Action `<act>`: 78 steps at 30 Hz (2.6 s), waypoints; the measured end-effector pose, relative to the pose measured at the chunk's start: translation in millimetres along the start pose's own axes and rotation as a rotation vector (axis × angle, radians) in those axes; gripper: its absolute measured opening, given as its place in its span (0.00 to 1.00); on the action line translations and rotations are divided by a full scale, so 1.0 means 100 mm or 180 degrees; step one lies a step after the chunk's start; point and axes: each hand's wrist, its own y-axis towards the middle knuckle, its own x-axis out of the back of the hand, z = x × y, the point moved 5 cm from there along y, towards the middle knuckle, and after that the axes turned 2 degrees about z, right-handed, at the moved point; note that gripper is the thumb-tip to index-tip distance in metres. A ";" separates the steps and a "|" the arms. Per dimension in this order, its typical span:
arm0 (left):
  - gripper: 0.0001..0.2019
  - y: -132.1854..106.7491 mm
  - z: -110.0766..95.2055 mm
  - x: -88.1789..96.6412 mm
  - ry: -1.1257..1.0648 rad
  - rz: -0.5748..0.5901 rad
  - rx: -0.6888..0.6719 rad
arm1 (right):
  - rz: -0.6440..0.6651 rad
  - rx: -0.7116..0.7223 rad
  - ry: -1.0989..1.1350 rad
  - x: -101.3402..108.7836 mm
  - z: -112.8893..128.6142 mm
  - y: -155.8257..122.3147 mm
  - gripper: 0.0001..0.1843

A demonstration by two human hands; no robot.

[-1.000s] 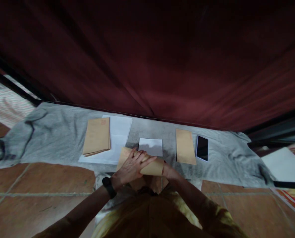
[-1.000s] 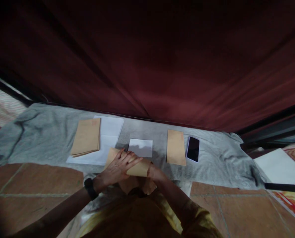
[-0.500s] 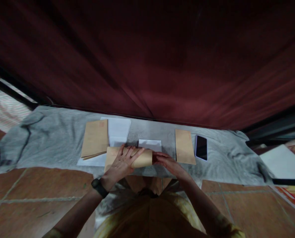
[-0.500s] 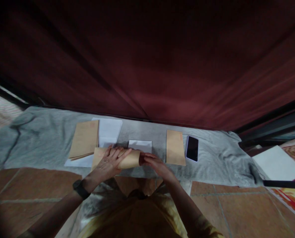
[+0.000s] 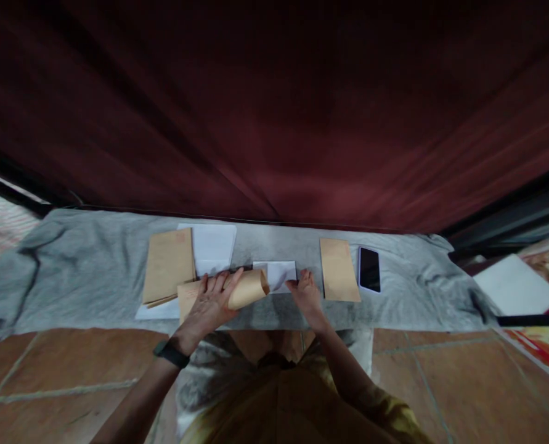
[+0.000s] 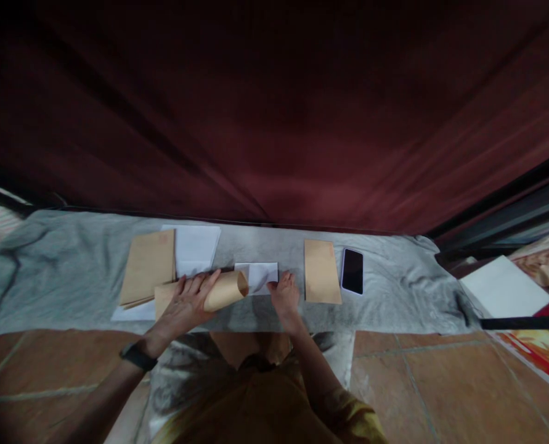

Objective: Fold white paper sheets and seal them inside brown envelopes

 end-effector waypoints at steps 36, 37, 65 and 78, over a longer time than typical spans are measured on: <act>0.57 0.01 0.12 -0.17 -0.0099 -0.0061 0.0106 | -0.0465 -0.0159 0.3076 0.32 -0.44 -0.04 0.20; 0.57 0.02 0.11 -0.16 -0.0083 -0.0069 0.0107 | -0.0377 -0.0130 0.3076 0.32 -0.42 -0.04 0.21; 0.54 0.19 -0.13 -0.06 -0.0072 -0.0241 -0.0311 | 0.0810 0.0282 0.1383 0.13 0.17 -0.04 0.12; 0.55 0.30 -0.36 -0.14 -0.0547 -0.0159 -0.0529 | 0.0517 0.0201 0.2503 -0.15 0.30 -0.11 0.10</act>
